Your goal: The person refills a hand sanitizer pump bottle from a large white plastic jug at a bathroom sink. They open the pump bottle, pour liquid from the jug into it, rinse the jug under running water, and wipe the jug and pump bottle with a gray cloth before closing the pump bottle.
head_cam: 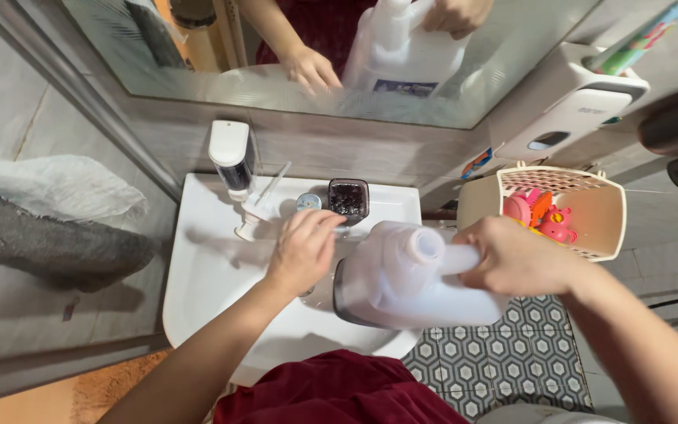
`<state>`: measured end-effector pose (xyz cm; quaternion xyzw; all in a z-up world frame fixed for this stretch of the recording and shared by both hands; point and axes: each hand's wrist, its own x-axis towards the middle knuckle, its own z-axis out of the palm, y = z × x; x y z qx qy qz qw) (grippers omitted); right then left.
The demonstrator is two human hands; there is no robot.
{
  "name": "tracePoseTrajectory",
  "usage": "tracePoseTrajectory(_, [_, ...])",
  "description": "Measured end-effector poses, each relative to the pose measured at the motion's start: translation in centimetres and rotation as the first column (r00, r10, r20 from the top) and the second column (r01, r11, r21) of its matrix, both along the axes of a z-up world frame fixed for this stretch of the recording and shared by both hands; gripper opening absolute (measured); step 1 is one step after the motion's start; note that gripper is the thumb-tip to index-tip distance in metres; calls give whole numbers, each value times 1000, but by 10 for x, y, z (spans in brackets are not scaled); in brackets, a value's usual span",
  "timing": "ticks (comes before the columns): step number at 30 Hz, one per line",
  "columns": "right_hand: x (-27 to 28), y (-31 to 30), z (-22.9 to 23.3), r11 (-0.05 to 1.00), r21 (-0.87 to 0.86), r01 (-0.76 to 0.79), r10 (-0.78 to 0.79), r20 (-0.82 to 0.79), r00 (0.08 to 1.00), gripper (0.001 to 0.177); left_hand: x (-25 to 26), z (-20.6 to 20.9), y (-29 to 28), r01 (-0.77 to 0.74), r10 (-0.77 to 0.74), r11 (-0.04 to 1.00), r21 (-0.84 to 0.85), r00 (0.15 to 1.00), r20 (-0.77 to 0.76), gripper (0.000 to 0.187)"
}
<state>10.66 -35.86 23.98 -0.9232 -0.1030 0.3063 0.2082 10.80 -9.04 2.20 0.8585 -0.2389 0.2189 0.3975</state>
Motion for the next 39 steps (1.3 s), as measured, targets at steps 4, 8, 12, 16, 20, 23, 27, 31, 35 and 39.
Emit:
tracePoseTrajectory(4, [1,-4,15,993,-122,13,-4,71,997,29,16,7,-20,22,-16,996,82,997,-73,52])
tracePoseTrajectory(8, [7,-8,22,995,-68,72,-65,105,992,30,35,7,-27,68,-18,967,244,979,-203,77])
tracePoseTrajectory(12, [14,-12,23,992,-109,57,-42,135,990,29,63,12,-38,185,23,873,452,909,-416,96])
tracePoseTrajectory(16, [16,-13,25,990,-142,26,-7,131,991,26,78,9,-46,203,17,859,471,907,-422,97])
tracePoseTrajectory(20, [7,3,30,974,-220,-50,69,79,994,22,86,-2,-42,234,-13,854,464,902,-431,97])
tracePoseTrajectory(23, [-1,19,30,967,-222,-128,155,106,982,25,90,-10,-32,233,-22,850,472,912,-410,97])
tracePoseTrajectory(27, [-5,37,8,961,-166,-221,240,105,965,30,94,-10,-28,221,14,839,496,905,-426,98])
tracePoseTrajectory(31, [-8,49,-45,943,-80,-322,330,116,937,21,87,-2,-14,168,-16,892,420,939,-343,93])
tracePoseTrajectory(35, [-10,63,-97,932,-4,-362,359,136,923,18,53,-5,9,110,-92,974,199,991,-97,63])
tracePoseTrajectory(39, [0,76,-116,924,-6,-383,380,150,913,24,21,-18,40,11,-8,995,102,1000,-25,33])
